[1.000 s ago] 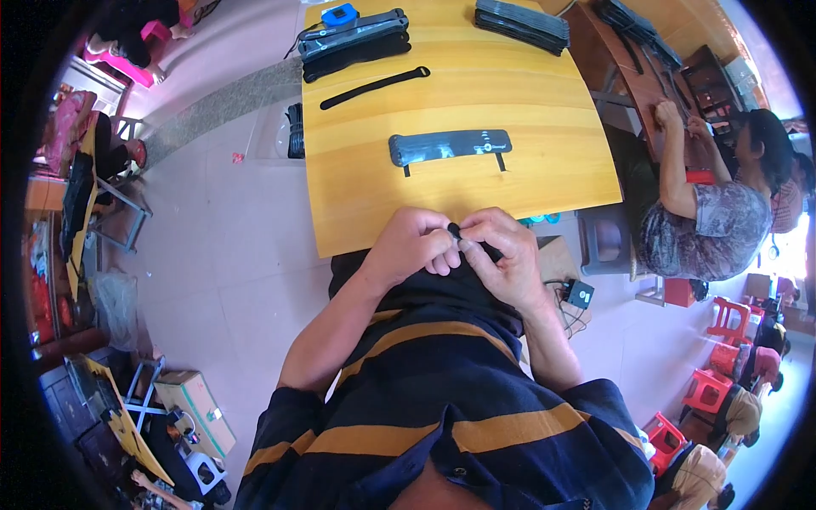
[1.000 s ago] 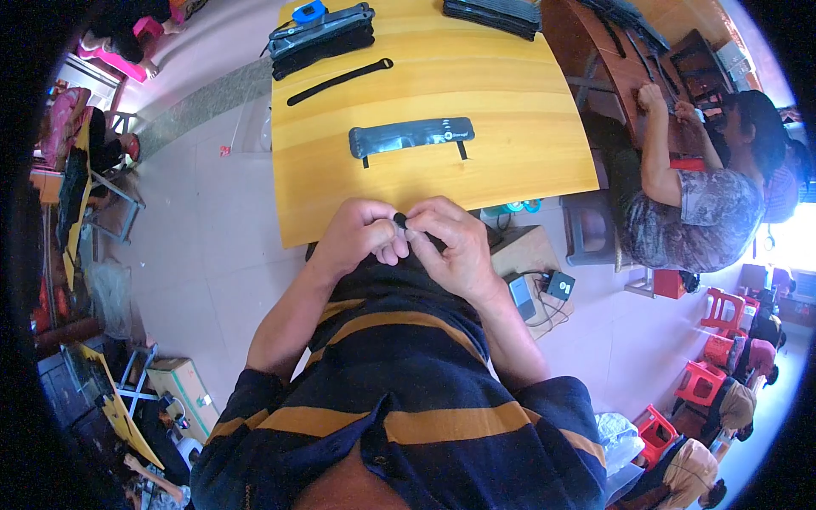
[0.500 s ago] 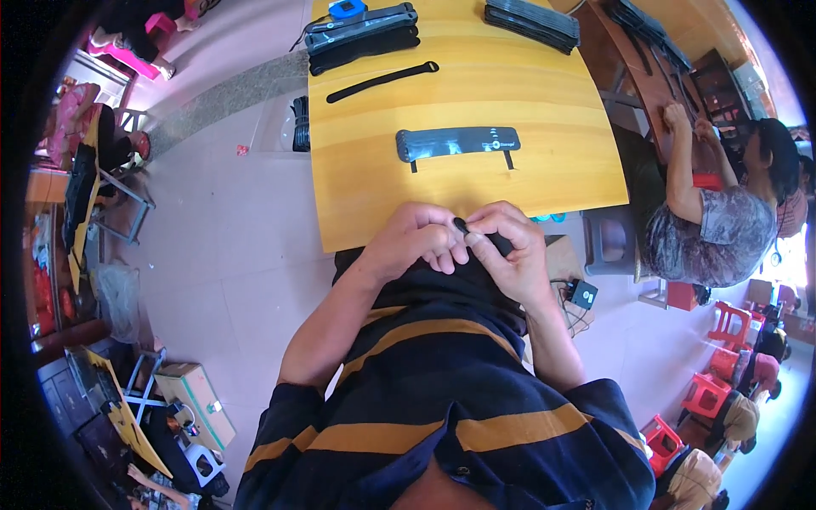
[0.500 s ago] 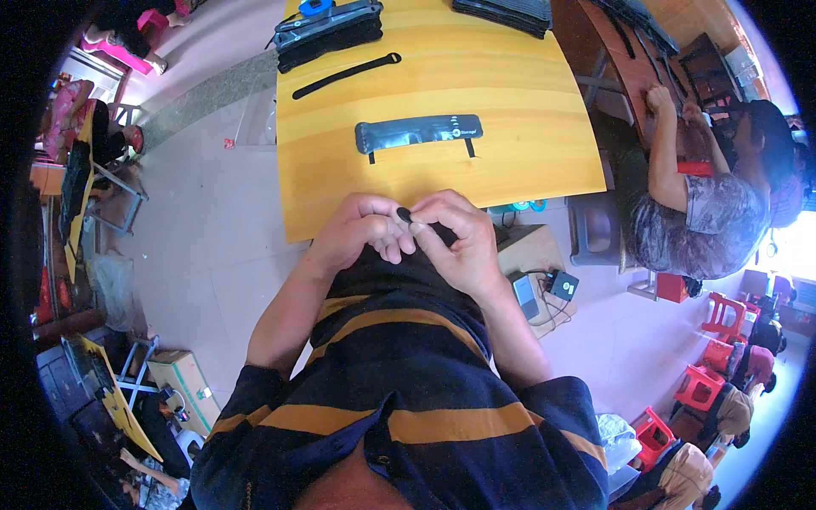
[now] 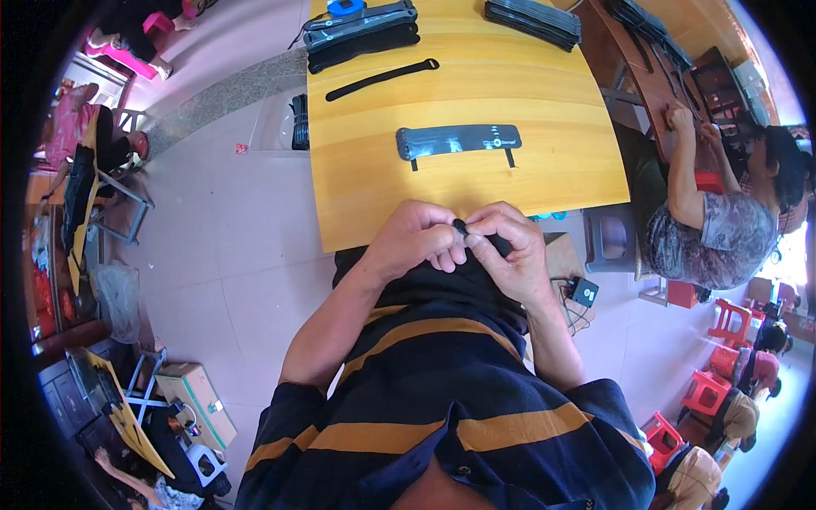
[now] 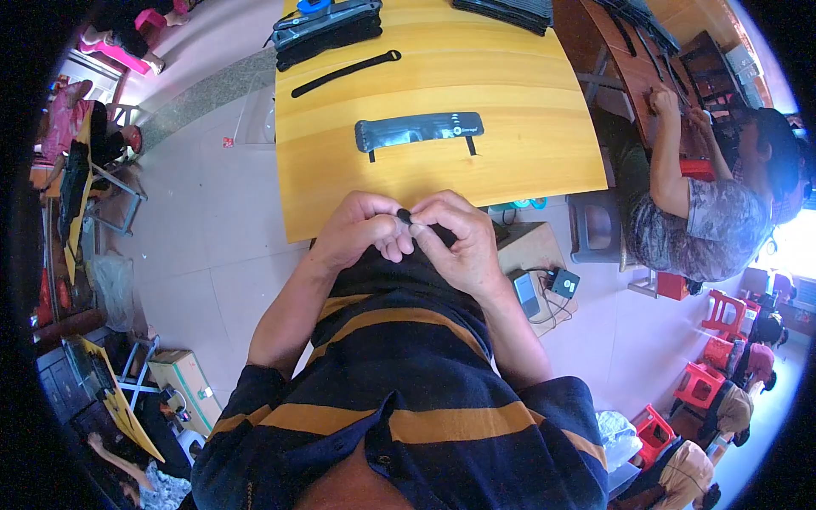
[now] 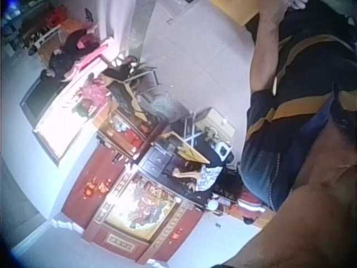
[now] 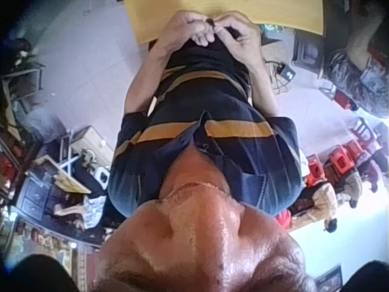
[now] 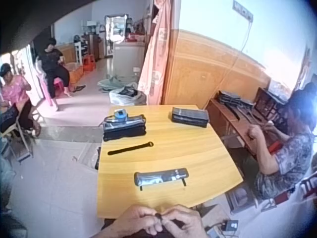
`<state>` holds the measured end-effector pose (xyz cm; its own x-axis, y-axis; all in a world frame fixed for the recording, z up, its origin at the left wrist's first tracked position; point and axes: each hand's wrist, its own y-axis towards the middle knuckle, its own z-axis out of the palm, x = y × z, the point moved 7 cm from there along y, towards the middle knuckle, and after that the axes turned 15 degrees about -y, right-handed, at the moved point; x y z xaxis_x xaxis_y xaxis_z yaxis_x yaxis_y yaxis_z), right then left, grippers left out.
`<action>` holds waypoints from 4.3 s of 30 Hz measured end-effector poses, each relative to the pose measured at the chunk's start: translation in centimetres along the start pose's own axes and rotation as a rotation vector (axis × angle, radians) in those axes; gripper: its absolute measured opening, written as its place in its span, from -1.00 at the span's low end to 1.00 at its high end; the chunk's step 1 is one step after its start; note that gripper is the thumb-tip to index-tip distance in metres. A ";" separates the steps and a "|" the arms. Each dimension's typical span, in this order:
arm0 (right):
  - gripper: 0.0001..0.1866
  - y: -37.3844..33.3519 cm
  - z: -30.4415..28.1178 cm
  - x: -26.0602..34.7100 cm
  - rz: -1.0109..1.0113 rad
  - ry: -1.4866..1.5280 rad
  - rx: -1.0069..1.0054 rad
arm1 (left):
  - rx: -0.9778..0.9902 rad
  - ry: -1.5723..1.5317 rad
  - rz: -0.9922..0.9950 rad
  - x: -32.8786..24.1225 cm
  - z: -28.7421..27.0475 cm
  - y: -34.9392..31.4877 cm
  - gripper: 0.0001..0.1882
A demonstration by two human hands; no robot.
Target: Assembling watch straps by inserting components and organizing them on a workspace.
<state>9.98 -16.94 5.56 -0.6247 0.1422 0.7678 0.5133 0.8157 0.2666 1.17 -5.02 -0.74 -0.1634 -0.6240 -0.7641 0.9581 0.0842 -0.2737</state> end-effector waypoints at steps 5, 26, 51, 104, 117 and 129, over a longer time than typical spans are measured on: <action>-0.92 0.0 0.1 -0.1 -0.009 -0.032 -0.002 | -0.030 -0.003 -0.008 -0.1 0.0 0.1 -0.77; -0.90 -0.7 0.9 0.9 -0.149 -0.276 -0.029 | -0.139 0.334 0.017 -0.6 -0.5 0.3 -0.80; -0.90 -1.0 0.7 0.5 -0.002 -0.092 -0.102 | -0.020 0.179 0.056 -0.4 -0.5 0.7 -0.81; -0.56 -0.1 0.8 -2.0 0.150 0.115 0.358 | 0.113 0.700 0.383 -1.1 2.7 0.0 -0.87; -0.48 -0.7 2.1 -3.4 0.176 0.384 0.465 | 0.170 0.416 0.425 -1.2 4.3 -0.3 -0.86; -0.69 -4.8 -9.0 -14.1 0.505 0.685 -0.537 | -0.385 -0.568 0.533 -1.5 -4.5 -3.5 -0.57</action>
<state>21.64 -27.89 -1.24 0.1253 -0.0891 0.9881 0.9273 0.3645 -0.0848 -3.02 -0.86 -1.30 0.5247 -0.7115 -0.4674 0.7108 0.6683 -0.2193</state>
